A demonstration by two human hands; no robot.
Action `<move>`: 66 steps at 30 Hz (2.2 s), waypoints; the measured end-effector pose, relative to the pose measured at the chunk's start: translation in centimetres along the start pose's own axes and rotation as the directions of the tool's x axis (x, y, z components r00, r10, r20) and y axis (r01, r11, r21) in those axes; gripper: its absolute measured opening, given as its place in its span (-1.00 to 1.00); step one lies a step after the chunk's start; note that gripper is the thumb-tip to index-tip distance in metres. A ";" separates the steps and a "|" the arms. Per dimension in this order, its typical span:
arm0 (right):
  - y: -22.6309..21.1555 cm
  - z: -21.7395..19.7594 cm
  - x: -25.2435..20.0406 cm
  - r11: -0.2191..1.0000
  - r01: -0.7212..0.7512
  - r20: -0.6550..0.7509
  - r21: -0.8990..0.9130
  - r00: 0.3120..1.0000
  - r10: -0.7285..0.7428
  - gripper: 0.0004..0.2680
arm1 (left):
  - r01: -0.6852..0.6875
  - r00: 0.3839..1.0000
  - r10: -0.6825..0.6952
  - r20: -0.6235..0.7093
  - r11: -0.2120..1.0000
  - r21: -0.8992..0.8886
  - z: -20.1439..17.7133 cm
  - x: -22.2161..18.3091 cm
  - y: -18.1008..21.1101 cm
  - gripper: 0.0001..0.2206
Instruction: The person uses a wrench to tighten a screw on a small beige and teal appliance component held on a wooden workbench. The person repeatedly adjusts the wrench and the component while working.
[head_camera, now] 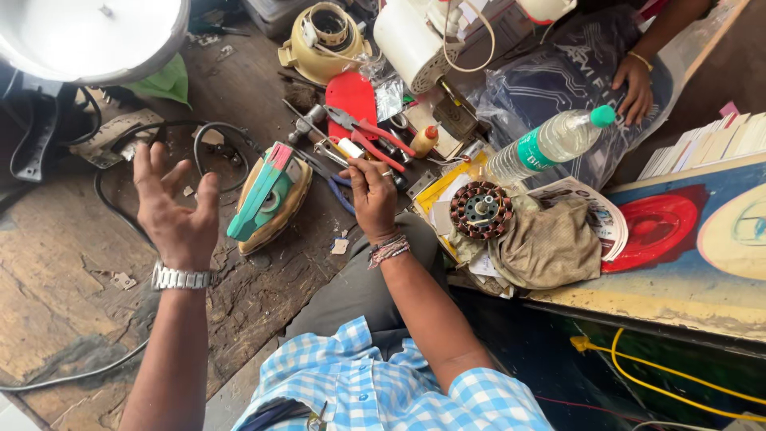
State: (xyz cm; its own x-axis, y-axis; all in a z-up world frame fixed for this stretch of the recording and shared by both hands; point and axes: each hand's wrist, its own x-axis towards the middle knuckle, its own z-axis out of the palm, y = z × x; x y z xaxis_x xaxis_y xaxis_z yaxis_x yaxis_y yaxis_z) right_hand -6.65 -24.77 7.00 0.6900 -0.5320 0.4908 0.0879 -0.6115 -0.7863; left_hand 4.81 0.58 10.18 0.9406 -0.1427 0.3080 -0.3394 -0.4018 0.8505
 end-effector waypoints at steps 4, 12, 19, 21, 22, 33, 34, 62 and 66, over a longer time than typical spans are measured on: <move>-0.1 -0.2 0.2 0.997 0.059 0.050 -0.052 0.997 -0.056 -0.92 | -0.060 0.998 0.060 0.007 0.987 0.148 -0.4 -2.4 -2.4 -0.24; 0.1 0.0 0.0 0.999 0.007 0.122 -0.049 0.993 -0.001 -0.90 | -0.374 0.927 0.365 0.082 0.903 0.212 0.0 -2.9 -0.8 -0.20; 0.7 0.0 -0.2 0.997 -0.068 0.141 0.030 0.988 0.063 -0.89 | -0.323 0.883 0.214 0.419 0.923 0.210 -2.8 2.2 5.6 -0.86; 0.8 0.2 0.0 0.988 -0.141 0.153 0.058 0.979 0.131 -0.88 | -0.092 0.814 0.135 0.565 0.990 -0.103 -3.8 4.0 6.4 -0.85; 0.9 0.2 0.1 0.992 -0.115 0.146 0.058 0.984 0.106 -0.88 | 0.038 0.831 0.183 0.526 0.924 -0.381 -3.9 4.6 6.6 -0.78; 1.2 0.5 -0.2 0.987 -0.113 0.142 0.115 0.985 0.097 -0.88 | 0.478 0.689 -0.516 0.509 -0.205 -0.854 0.0 3.9 -1.8 -0.41; 1.3 0.5 -0.3 0.984 -0.131 0.149 0.120 0.982 0.113 -0.88 | 0.481 0.727 -0.537 0.427 -0.045 -0.876 0.4 2.6 -2.9 -0.40; 2.1 -1.4 -0.1 0.925 -0.088 -0.129 0.369 0.981 0.145 -0.84 | -0.286 0.940 0.177 0.293 0.877 0.387 5.0 -7.8 -8.0 -0.12; 2.2 -0.9 -0.4 0.918 -0.146 0.033 0.368 0.989 0.144 -0.82 | -0.348 0.908 0.145 0.393 0.783 0.515 4.7 -7.1 -8.1 -0.13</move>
State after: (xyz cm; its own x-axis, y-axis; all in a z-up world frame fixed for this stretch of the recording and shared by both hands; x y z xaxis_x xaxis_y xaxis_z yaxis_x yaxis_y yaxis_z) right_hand -7.39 -26.44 5.36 0.7189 -0.5947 0.3599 0.2442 -0.2686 -0.9318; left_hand 0.89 0.62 -0.87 0.8060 -0.5430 0.2357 -0.5918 -0.7312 0.3393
